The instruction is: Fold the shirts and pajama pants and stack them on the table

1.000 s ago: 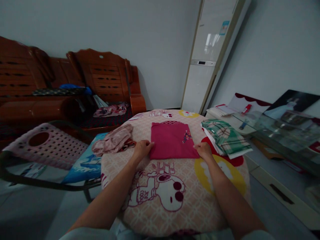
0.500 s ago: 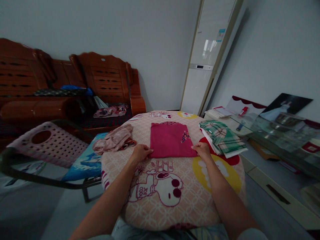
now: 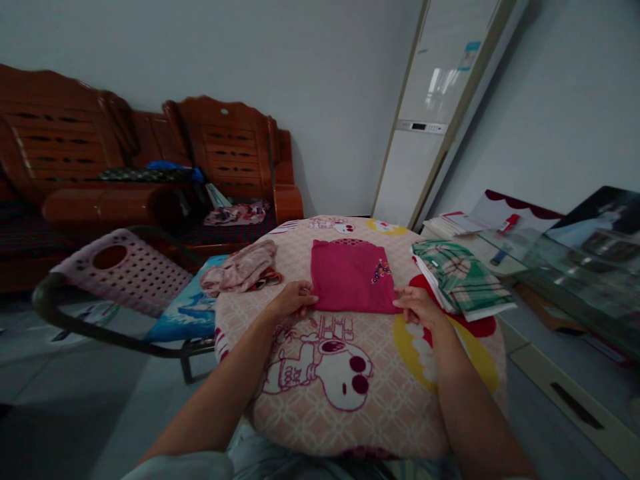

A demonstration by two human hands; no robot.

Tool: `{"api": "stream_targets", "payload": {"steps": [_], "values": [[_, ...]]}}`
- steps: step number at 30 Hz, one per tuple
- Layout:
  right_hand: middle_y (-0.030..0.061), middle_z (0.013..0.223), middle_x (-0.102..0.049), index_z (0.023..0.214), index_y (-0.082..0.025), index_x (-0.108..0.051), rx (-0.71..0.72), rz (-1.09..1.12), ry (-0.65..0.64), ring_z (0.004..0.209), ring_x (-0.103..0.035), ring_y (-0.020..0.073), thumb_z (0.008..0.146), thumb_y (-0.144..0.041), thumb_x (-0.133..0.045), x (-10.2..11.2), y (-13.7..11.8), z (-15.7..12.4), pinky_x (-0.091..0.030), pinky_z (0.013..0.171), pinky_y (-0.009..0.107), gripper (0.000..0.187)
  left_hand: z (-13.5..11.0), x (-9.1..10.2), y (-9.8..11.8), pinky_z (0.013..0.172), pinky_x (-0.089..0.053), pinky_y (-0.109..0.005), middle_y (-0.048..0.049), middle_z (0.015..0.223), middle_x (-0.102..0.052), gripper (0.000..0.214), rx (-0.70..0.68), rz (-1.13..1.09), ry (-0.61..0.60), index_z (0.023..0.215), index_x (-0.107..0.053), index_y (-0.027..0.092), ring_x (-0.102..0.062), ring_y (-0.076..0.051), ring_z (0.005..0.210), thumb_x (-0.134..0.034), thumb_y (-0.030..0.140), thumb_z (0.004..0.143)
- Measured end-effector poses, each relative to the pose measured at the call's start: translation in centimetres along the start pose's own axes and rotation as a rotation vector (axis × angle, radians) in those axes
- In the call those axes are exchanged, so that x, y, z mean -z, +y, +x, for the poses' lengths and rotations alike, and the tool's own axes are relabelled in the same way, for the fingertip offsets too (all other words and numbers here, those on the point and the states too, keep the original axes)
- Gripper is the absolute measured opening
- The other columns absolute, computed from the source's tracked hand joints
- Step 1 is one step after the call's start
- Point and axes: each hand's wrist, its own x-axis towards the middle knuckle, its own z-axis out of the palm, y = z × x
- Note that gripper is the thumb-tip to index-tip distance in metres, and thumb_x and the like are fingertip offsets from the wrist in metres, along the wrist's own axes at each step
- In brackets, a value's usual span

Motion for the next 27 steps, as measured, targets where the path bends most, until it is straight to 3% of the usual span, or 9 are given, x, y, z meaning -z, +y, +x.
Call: {"api": "stream_targets", "payload": {"steps": [6,10,16,20,23,25,27], "values": [[-0.0048,0.036,-0.054,0.081,-0.018,-0.056,-0.021,-0.02,0.031,0.028,-0.045,0.0105,0.061,-0.043,-0.074,0.1,0.3,0.3,-0.026,0.03,0.017,0.037,0.1,0.1,-0.1,0.038,-0.026,-0.017,0.0069,0.041,-0.048,0.039,-0.017,0.093,0.023,0.067,-0.047,0.019,-0.039,-0.006,0.033,-0.065,0.052,0.075],[-0.0027,0.039,-0.057,0.079,-0.019,-0.054,-0.007,0.003,0.044,0.03,-0.048,0.0113,0.063,-0.046,-0.074,0.2,0.4,0.4,-0.029,0.031,0.017,0.037,0.1,0.0,-0.1,0.037,-0.028,-0.017,0.0082,0.04,-0.047,0.034,-0.038,0.078,0.051,0.072,-0.046,0.02,-0.043,-0.008,0.032,-0.061,0.05,0.08],[0.0003,0.045,-0.062,0.084,-0.019,-0.054,-0.045,-0.024,0.062,0.037,-0.057,0.0142,0.065,-0.038,-0.072,0.2,0.1,0.2,-0.033,0.032,0.017,0.032,0.2,-0.1,0.0,0.039,-0.034,-0.017,0.0075,0.041,-0.053,0.019,0.075,0.149,0.084,0.075,-0.049,0.019,-0.046,-0.009,0.032,-0.063,0.032,0.079],[-0.0052,0.038,-0.054,0.089,-0.018,-0.056,-0.046,-0.108,0.087,0.03,-0.049,0.0121,0.064,-0.032,-0.07,0.2,0.0,0.1,-0.029,0.03,0.017,0.031,-0.1,0.3,0.3,0.04,-0.032,-0.018,0.0087,0.044,-0.053,0.02,0.063,0.259,0.137,0.091,-0.057,0.016,-0.046,-0.009,0.033,-0.067,0.025,0.075],[-0.0072,0.034,-0.05,0.096,-0.016,-0.059,-0.058,-0.191,0.085,0.027,-0.042,0.0111,0.066,-0.032,-0.068,0.5,0.1,0.3,-0.025,0.029,0.017,0.035,-0.3,0.8,0.5,0.044,-0.036,-0.02,0.0076,0.048,-0.057,0.043,0.046,0.403,0.166,0.114,-0.058,0.013,-0.053,-0.012,0.041,-0.068,0.023,0.073],[-0.0076,0.036,-0.05,0.1,-0.016,-0.061,-0.039,-0.244,0.13,0.028,-0.042,0.0114,0.066,-0.03,-0.067,0.7,0.2,0.5,-0.026,0.03,0.018,0.037,-0.4,0.9,0.7,0.052,-0.043,-0.023,0.0055,0.053,-0.059,0.052,-0.004,0.549,0.248,0.122,-0.058,0.012,-0.059,-0.015,0.05,-0.071,0.025,0.073],[-0.0042,0.045,-0.057,0.1,-0.015,-0.065,0.053,-0.326,0.266,0.034,-0.05,0.013,0.068,-0.027,-0.064,0.6,0.2,1.0,-0.034,0.034,0.02,0.033,-0.3,0.5,1.0,0.063,-0.049,-0.026,0.0012,0.062,-0.065,0.048,-0.112,0.675,0.382,0.122,-0.061,0.012,-0.064,-0.017,0.061,-0.068,0.028,0.078]]}}
